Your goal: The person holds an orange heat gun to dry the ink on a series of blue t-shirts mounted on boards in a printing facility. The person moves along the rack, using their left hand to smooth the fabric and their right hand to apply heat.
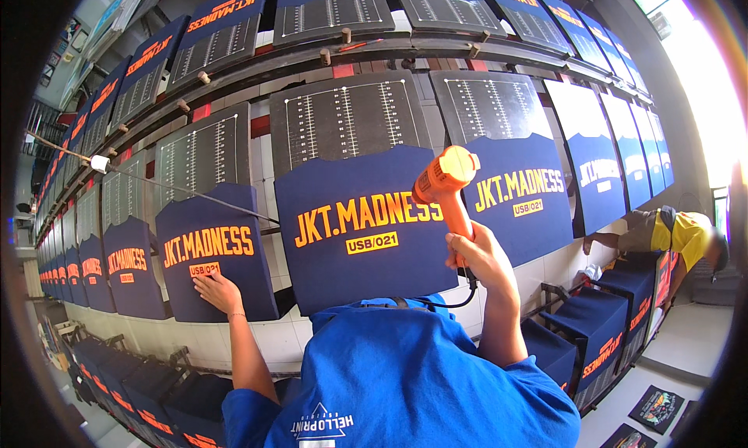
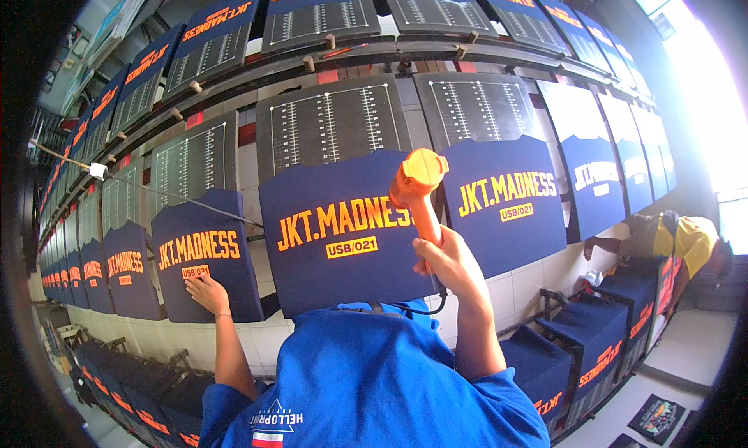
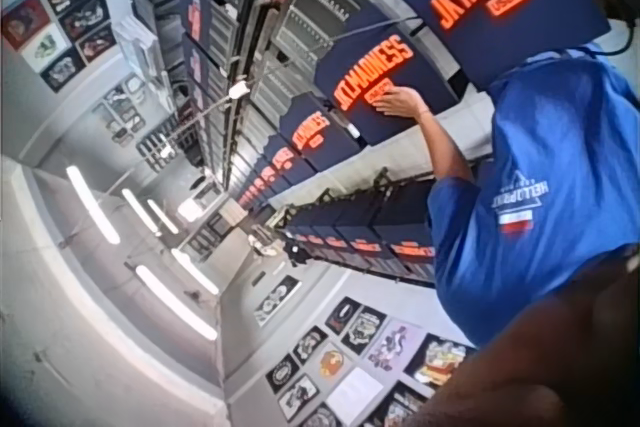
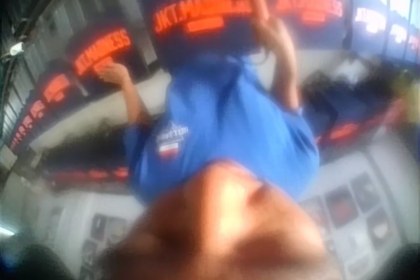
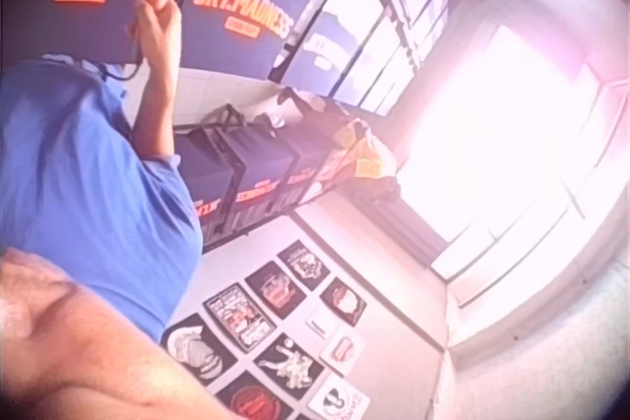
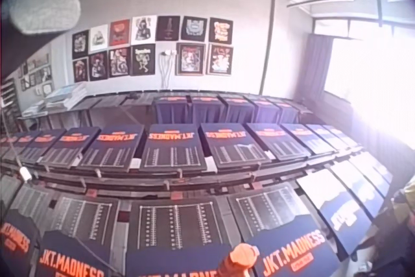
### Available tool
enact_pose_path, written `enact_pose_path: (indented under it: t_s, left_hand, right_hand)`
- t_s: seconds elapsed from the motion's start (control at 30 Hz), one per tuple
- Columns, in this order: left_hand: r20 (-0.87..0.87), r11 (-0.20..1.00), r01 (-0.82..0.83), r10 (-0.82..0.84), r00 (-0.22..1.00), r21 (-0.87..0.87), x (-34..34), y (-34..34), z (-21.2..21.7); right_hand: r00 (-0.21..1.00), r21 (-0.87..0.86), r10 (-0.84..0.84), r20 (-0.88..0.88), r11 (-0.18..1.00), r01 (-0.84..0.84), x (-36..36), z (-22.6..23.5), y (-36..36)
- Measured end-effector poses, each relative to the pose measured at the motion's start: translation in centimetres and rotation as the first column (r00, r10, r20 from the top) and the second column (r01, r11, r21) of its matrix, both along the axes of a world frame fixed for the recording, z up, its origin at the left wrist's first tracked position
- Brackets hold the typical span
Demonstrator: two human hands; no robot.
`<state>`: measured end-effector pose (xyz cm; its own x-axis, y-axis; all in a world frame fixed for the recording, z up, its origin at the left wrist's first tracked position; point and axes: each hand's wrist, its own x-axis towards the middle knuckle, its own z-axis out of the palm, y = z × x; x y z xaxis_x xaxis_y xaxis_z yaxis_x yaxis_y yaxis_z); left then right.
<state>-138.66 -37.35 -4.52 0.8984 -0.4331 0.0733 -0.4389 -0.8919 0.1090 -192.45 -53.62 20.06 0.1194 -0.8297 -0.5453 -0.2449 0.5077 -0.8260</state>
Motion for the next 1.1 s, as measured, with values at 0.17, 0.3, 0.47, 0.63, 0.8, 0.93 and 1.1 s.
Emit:
enact_pose_path:
  t_s: [0.17,0.3,0.47,0.63,0.8,0.93,1.1]
  left_hand:
    - [0.023,1.0,-0.001,0.001,1.0,-0.002,1.2,0.2,-0.3]
    - [0.029,0.998,0.055,-0.054,0.998,-0.032,-0.6,-0.6,0.1]
    - [0.03,0.991,0.131,-0.131,0.991,-0.014,-2.6,-0.4,0.4]
    - [0.019,0.992,0.125,-0.124,0.992,-0.015,-1.0,-0.2,0.6]
    - [0.012,0.998,0.054,-0.054,0.998,-0.02,3.4,-0.1,0.0]
    - [0.028,0.999,0.028,-0.027,0.999,-0.042,5.9,-0.8,0.3]
    - [0.009,0.998,0.056,-0.056,0.998,-0.032,6.3,-2.0,0.5]
  right_hand:
    - [1.0,-0.042,-0.02,0.001,0.999,0.02,0.5,0.3,-0.6]
    - [0.998,-0.082,-0.013,-0.055,0.997,0.008,0.7,0.0,-0.5]
    - [0.997,-0.027,0.007,0.083,1.0,-0.005,1.8,0.1,-0.7]
    - [0.999,-0.041,-0.001,0.049,0.999,0.003,3.3,0.1,-0.7]
    - [0.999,-0.075,-0.033,0.002,0.997,0.033,4.7,0.0,-0.2]
    - [0.998,-0.058,-0.063,0.023,0.996,0.065,4.9,0.1,0.0]
    - [0.995,0.008,-0.094,0.027,0.996,0.094,5.2,0.8,1.2]
